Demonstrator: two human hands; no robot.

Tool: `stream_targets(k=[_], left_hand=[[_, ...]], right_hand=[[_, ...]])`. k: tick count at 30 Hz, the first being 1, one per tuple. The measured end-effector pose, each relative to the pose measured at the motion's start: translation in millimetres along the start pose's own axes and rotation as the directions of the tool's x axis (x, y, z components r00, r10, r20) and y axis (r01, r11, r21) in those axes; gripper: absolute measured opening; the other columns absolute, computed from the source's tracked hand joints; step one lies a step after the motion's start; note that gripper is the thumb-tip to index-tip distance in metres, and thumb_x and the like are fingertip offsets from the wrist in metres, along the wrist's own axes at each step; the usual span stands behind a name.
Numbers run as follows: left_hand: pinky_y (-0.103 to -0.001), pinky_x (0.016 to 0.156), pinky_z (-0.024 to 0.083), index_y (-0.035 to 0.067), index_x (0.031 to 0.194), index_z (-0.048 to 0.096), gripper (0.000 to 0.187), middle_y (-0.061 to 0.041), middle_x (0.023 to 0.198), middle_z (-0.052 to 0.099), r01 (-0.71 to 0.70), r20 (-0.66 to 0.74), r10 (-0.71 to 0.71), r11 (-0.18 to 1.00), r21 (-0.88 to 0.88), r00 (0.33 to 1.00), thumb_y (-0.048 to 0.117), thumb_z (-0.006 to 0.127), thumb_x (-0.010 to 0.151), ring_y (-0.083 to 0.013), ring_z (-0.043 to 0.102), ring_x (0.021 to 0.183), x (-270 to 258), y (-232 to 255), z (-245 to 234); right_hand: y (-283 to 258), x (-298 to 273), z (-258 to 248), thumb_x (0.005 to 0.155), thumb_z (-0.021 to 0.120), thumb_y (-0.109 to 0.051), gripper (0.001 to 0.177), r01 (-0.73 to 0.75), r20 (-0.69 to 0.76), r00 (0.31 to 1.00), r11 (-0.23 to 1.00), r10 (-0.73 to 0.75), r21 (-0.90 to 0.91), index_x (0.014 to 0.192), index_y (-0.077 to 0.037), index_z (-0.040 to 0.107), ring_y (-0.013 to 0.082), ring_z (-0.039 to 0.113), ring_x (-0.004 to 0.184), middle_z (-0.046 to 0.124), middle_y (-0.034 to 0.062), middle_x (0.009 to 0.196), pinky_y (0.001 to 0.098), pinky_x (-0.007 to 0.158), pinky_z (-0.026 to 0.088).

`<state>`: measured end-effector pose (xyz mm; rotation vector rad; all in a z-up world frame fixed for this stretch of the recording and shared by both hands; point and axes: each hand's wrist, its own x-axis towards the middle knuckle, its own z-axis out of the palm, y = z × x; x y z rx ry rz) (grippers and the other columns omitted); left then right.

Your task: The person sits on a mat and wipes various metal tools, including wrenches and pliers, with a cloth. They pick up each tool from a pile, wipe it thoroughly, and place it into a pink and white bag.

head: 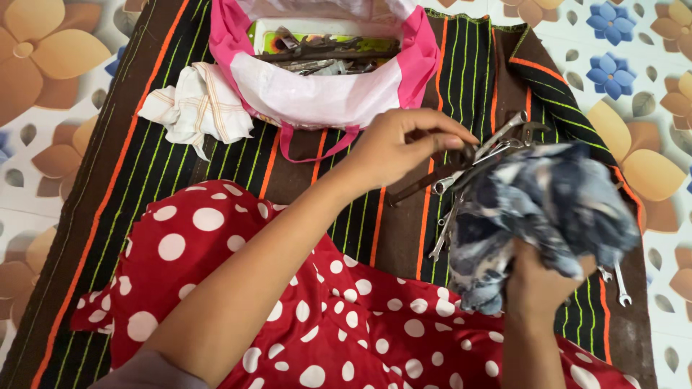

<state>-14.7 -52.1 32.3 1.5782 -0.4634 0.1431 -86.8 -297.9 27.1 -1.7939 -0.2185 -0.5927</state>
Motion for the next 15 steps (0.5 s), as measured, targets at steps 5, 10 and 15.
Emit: stream_targets(k=[5,10,15], left_hand=[[-0.023,0.079,0.057,0.011,0.111,0.079,0.016,0.000,0.100,0.080,0.081,0.096,-0.075,0.995,-0.066,0.993,0.008,0.068,0.099,-0.0042,0.071,0.087,-5.2,0.7,17.7],[-0.024,0.073,0.058,0.008,0.112,0.078,0.016,-0.001,0.095,0.078,0.151,0.150,-0.110,0.943,-0.296,0.983,0.011,0.067,0.101,-0.0067,0.071,0.080,-4.2,-13.7,15.4],[-0.025,0.072,0.053,0.006,0.116,0.079,0.018,-0.002,0.096,0.077,0.200,0.053,-0.196,0.891,-0.407,0.979,0.013,0.069,0.103,-0.0078,0.066,0.082,-1.6,-17.1,21.3]], right_hand=[[11.5,-12.9,-9.6,0.096,0.071,0.001,0.027,-0.108,0.000,0.994,0.994,0.108,-0.002,0.123,0.004,0.068,0.0157,0.063,0.095,0.069,0.0071,0.114,0.0290,0.088,0.049],[26.7,-11.2,-11.0,0.095,0.075,0.000,0.030,0.021,0.109,0.994,0.996,-0.011,-0.092,0.122,0.006,0.063,0.0194,0.066,0.112,0.068,0.0102,0.123,0.0307,0.104,0.050],[23.9,-17.9,5.9,0.087,0.078,-0.003,0.038,-0.001,0.104,0.995,1.000,0.003,-0.020,0.122,0.003,0.064,0.0170,0.068,0.110,0.069,0.0078,0.121,0.0309,0.109,0.051]])
